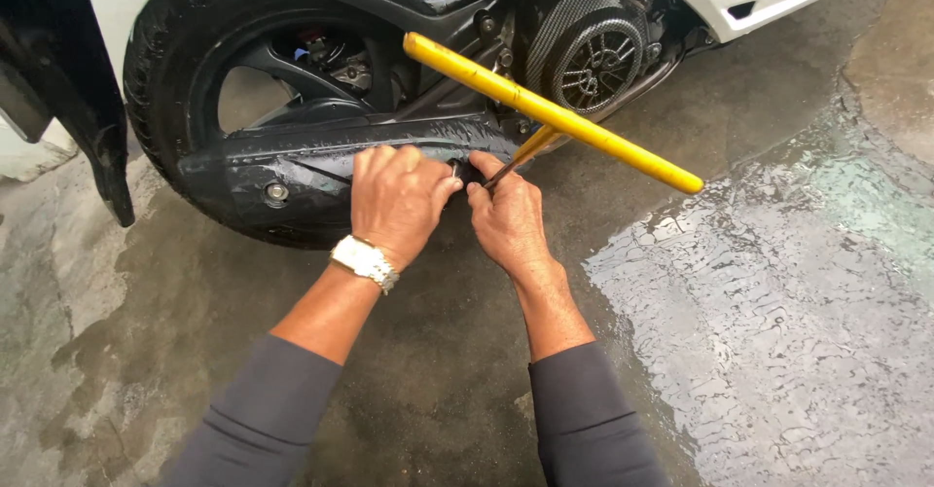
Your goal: Removing a plastic exhaust cover from a scooter using a T-handle wrench
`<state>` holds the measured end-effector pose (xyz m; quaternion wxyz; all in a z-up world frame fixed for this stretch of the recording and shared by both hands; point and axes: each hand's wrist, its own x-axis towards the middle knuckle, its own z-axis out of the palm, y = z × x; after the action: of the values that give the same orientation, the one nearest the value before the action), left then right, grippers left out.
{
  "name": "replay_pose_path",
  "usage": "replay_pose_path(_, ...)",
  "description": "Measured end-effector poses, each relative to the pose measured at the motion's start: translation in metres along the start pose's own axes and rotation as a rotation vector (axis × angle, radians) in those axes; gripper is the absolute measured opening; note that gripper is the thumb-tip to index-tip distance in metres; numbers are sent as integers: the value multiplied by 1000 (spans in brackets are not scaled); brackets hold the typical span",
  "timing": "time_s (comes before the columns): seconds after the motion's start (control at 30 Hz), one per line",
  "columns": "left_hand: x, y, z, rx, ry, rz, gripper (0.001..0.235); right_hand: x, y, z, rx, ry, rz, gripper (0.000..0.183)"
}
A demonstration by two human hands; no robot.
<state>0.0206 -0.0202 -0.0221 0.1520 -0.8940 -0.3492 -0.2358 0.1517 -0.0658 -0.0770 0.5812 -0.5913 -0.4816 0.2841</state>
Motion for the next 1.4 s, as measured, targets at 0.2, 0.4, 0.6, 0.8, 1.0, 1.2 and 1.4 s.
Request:
replay_pose_path(0.2, 2, 9, 8, 65, -42, -149, 15, 1, 1, -1, -1, -3, -2, 35)
replay_pose_path(0.4, 17, 14, 4, 134, -186, -142, 15, 1, 0, -2, -5, -4, 6, 35)
replay_pose_path(0.6, 23, 15, 11, 221, -228, -53, 16, 3, 5, 1, -4, 4, -1, 35)
replay_pose_path(0.8, 17, 4, 18, 207, -72, -13, 23, 2, 5, 0, -3, 14, -25, 35)
replay_pose_path(1.0, 9, -8, 19, 214, 134, 207, 14, 3, 8, 3, -4, 16, -35, 36)
replay_pose_path(1.2, 9, -10, 16, 266, 335, 359, 12, 3, 6, 4, 0, 32, -61, 36)
replay_pose_path(1.4, 8, -10, 19, 140, 262, 247, 9, 2, 8, 5, -14, 33, -72, 36)
